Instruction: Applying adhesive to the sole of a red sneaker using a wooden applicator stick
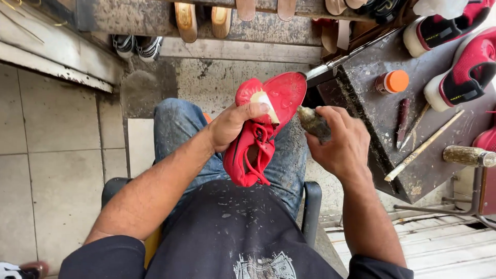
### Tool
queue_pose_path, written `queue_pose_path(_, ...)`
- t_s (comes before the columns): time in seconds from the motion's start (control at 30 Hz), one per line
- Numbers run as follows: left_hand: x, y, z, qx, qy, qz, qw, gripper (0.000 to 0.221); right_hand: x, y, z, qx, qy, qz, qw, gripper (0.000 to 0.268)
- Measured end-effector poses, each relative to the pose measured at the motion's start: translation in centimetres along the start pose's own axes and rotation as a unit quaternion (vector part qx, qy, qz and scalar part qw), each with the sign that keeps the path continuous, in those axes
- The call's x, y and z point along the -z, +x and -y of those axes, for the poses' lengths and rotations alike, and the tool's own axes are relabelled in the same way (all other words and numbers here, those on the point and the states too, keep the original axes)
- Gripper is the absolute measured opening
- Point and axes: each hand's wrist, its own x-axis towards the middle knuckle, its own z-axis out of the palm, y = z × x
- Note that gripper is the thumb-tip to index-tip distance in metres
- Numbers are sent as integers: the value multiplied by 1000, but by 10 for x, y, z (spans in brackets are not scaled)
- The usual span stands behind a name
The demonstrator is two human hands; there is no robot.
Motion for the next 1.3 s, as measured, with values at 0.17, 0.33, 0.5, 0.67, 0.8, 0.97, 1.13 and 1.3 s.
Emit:
queue_pose_path(0.17, 4, 1, 2, 17, -14, 1, 1000, 20, 12, 10, 4, 76, -151, -7, 986, 59)
queue_pose_path(0.33, 4, -3, 6, 26, -19, -3, 999, 22, 22, 22, 11, 116, -196, -33, 973, 51)
queue_pose_path(0.5, 10, -4, 17, 37, -22, -8, 999, 24, 31, 35, 21, 166, -190, -55, 966, 38)
queue_pose_path(0.67, 12, -2, 26, 35, -32, 10, 999, 25, 34, 42, 27, 199, -181, -54, 962, 28)
queue_pose_path(0.8, 11, -2, 27, 31, -33, 16, 999, 25, 30, 47, 25, 208, -182, -49, 960, 24)
queue_pose_path(0.97, 9, -7, 21, 43, -33, 19, 998, 23, 33, 52, 14, 207, -195, -53, 957, 33)
queue_pose_path(1.13, 32, 11, 23, 121, -56, 86, 987, 35, 41, 42, 2, 153, -281, 8, 947, 44)
queue_pose_path(1.3, 33, 13, 29, 134, -61, 86, 985, 41, 43, 48, 18, 170, -277, -6, 946, 35)
